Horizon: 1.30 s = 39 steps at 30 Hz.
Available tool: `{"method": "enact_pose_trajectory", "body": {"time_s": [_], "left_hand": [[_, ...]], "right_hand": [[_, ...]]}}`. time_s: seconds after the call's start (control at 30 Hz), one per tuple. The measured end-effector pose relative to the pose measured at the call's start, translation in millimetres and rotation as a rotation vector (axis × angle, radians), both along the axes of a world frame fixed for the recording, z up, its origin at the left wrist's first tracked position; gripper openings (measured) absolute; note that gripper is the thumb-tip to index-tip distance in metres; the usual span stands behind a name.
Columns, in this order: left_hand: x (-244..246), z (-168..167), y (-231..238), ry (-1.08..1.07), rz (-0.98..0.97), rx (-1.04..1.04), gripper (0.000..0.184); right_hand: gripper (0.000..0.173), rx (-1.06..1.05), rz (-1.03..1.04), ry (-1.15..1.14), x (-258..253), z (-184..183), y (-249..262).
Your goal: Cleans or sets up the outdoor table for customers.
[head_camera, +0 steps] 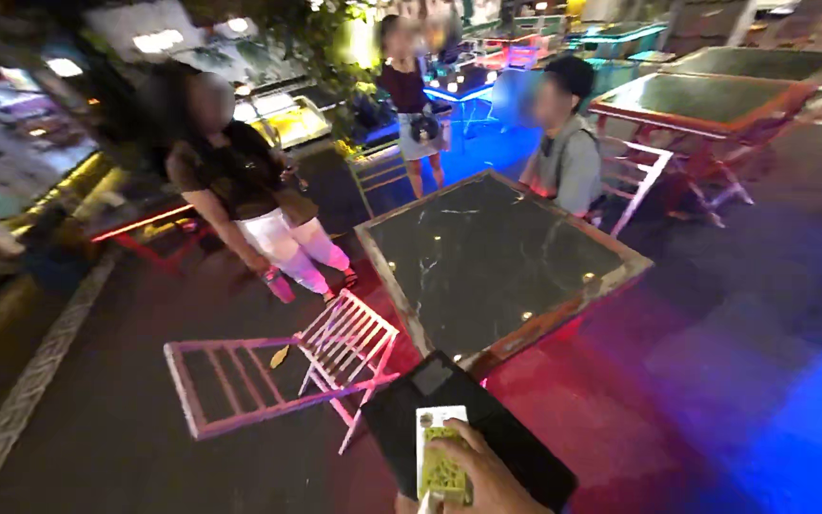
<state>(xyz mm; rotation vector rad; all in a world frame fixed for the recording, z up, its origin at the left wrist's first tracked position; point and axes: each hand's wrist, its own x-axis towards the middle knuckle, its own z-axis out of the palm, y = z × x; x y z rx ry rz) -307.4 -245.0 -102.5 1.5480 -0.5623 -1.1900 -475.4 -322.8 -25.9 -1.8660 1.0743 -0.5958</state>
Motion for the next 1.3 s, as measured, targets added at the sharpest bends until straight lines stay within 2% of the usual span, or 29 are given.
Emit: {"method": "enact_pose_trajectory", "body": {"time_s": [0.23,0.3,0.4,0.47,0.6,0.77,0.93,1.13,1.23,1.3], "left_hand": [[-89,15,-63,-0.126,0.03,0.12,0.039],[-106,12,-77,-0.149,0.02,0.178,0.044],[-132,9,-94,-0.082,0.068,0.209,0.058],[-148,7,-102,-0.015,0.094,0.204,0.063],[-175,3,-110,0.019,0.141,0.194,0.062],[-196,9,-115,-0.026,0.194,0.217,0.06],[-200,11,-122,-0.116,0.152,0.239,0.059],[-199,8,-126,-0.134,0.117,0.25,0.06],[-199,10,-128,-0.12,0.093,0.206,0.059],[-199,11,-129,-0.111,0.075,0.167,0.061]], "right_hand": [[0.055,0.025,-0.104,-0.202,-99,-18,-71],[0.048,0.122,-0.128,-0.228,-125,-22,-92],[0.038,0.378,-0.169,-0.278,-161,-26,-119],[0.039,0.514,-0.191,-0.302,-181,-23,-135],[0.052,0.593,-0.144,-0.194,-211,-21,-159],[0.064,0.565,-0.097,-0.034,-226,-13,-176],[0.072,0.472,-0.087,0.111,-227,-1,-177],[0.086,0.557,-0.115,0.166,-234,-8,-178],[0.083,0.557,-0.103,0.1,-237,-10,-178],[0.071,0.532,-0.094,-0.018,-241,-11,-175]]}}
